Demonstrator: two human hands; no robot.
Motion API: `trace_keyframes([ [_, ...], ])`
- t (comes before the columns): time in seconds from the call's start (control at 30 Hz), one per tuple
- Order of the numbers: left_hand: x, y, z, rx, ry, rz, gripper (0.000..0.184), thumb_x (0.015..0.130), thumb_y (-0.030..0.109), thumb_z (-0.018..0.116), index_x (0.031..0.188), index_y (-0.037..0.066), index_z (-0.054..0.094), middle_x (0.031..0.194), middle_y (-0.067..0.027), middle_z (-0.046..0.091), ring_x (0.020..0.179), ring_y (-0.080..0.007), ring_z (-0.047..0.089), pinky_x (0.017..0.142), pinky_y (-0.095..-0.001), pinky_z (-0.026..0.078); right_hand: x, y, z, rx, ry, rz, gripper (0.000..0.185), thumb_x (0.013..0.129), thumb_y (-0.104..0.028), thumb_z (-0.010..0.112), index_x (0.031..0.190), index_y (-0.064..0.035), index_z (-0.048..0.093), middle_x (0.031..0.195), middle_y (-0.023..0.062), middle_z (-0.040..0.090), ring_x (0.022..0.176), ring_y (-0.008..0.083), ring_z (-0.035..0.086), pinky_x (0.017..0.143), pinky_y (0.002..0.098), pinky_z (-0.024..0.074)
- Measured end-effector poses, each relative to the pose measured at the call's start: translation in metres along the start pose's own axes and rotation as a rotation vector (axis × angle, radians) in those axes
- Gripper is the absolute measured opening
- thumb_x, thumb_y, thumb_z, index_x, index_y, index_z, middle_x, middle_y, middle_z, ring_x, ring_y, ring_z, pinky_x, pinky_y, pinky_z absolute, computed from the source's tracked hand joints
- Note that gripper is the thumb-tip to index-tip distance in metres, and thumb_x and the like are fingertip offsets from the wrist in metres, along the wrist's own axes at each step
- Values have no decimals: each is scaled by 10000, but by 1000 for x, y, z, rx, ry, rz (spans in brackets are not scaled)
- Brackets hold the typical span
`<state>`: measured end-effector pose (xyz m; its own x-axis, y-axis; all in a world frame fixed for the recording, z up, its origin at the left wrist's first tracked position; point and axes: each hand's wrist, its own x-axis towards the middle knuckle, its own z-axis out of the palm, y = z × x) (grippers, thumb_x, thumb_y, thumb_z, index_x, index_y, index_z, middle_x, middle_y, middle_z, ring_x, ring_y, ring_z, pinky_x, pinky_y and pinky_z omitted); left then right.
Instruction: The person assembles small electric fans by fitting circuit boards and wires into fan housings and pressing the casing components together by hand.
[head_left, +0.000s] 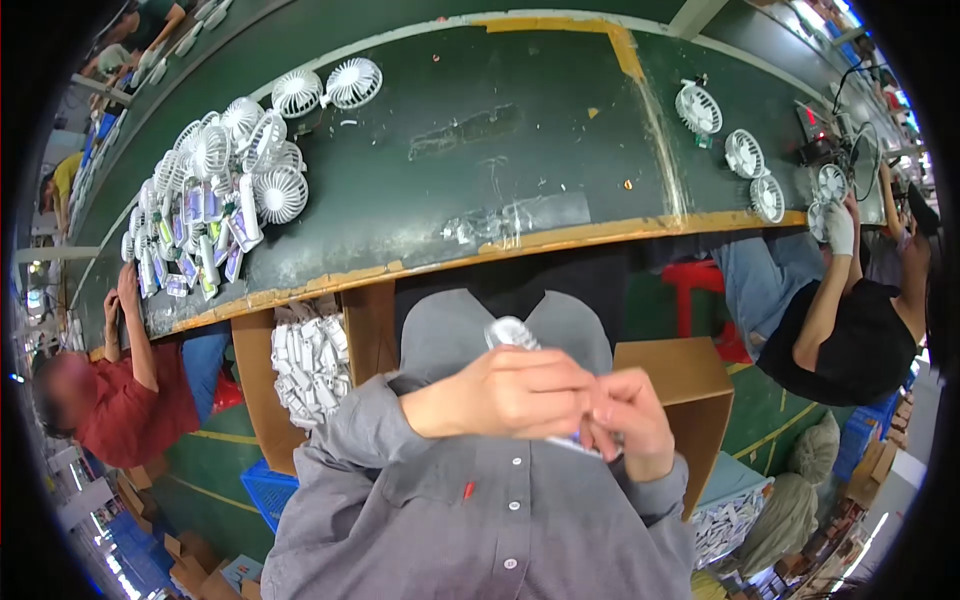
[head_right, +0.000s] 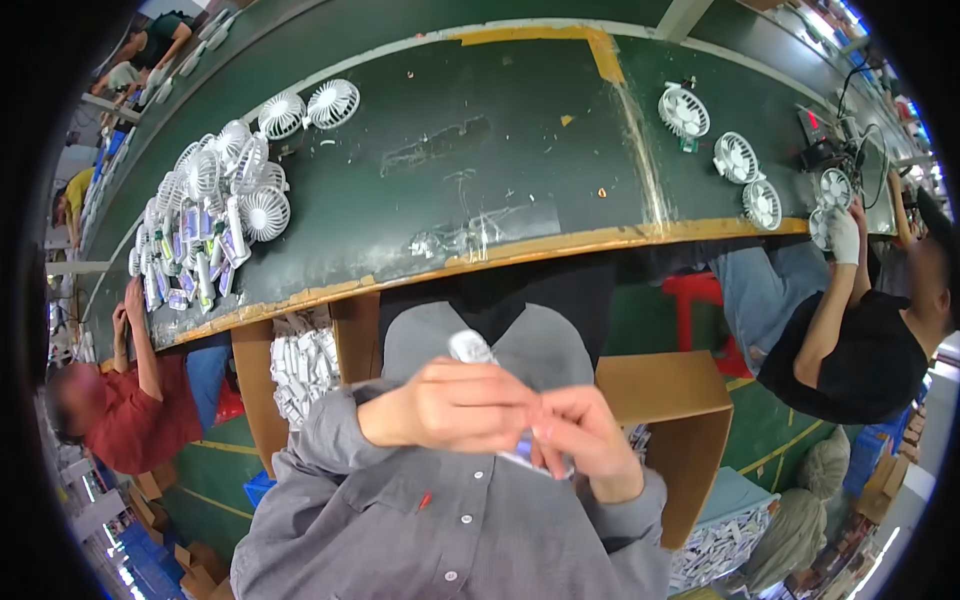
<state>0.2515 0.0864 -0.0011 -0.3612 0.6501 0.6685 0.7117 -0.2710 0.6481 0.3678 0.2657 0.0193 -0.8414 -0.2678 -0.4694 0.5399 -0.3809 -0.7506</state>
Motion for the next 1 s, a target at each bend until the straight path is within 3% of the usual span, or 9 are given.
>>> trace_keyframes([
  [0.17,-6,-30,-36,-379,388,-431,70,783,-9,694,852,1,692,898,-154,705,757,-175,690,606,-288,546,-58,57,-43,324,118,-473,355,843,-156,610,543,-49,453,400,67,478,306,161,457,379,326,447],
  [0.27,-5,-28,-40,-873,456,-438,104,792,-28,678,891,0,690,901,-183,697,765,-202,684,595,-292,534,-112,125,-118,256,522,-156,317,913,-139,568,638,-84,420,461,-9,367,360,138,461,502,298,505],
  [0.33,1,-36,-35,-1079,489,-411,130,774,-50,676,893,3,678,890,-195,688,754,-225,678,591,-297,533,-147,201,-182,-158,862,320,157,935,-173,581,852,-43,610,705,74,612,706,209,676,670,323,544],
  [0.47,13,-47,-32,-1600,557,-373,137,809,16,594,935,21,647,876,-138,646,628,-178,560,527,-263,461,-122,218,-173,-1056,993,244,526,941,-293,617,1348,21,501,1304,192,581,1223,268,556,1027,405,444],
  [0.53,20,-47,-20,-1752,580,-334,166,810,40,536,947,25,630,892,-133,620,611,-165,498,478,-254,399,-59,167,-126,-382,820,-24,573,961,-334,600,1367,51,478,1322,209,565,1200,289,574,999,410,461],
  [0.63,29,-44,1,-1869,675,-374,153,793,49,526,917,25,614,896,-131,609,639,-154,485,469,-246,381,13,99,-38,489,-90,-315,557,1048,-336,429,1431,66,379,1364,189,532,1223,269,553,1027,409,439],
  [0.73,34,-43,4,-1947,862,-443,134,792,60,519,896,25,597,879,-125,597,634,-155,479,490,-241,390,35,95,1,511,125,-411,600,1019,-315,472,1461,61,321,1428,169,478,1318,280,477,1093,440,385],
  [0.87,30,-58,-14,-1270,877,-661,113,794,43,530,897,29,574,888,-102,585,663,-167,499,586,-282,448,47,47,-3,673,67,-519,587,1047,-373,389,1475,23,319,1492,161,423,1375,299,420,1142,452,341],
  [1.0,9,-106,-69,-69,245,-786,348,820,49,617,1167,26,636,1178,-152,655,1086,-224,620,896,-334,507,47,40,-35,376,432,-733,548,1085,-384,273,1429,31,371,1405,158,492,1297,274,487,1096,440,379],
])
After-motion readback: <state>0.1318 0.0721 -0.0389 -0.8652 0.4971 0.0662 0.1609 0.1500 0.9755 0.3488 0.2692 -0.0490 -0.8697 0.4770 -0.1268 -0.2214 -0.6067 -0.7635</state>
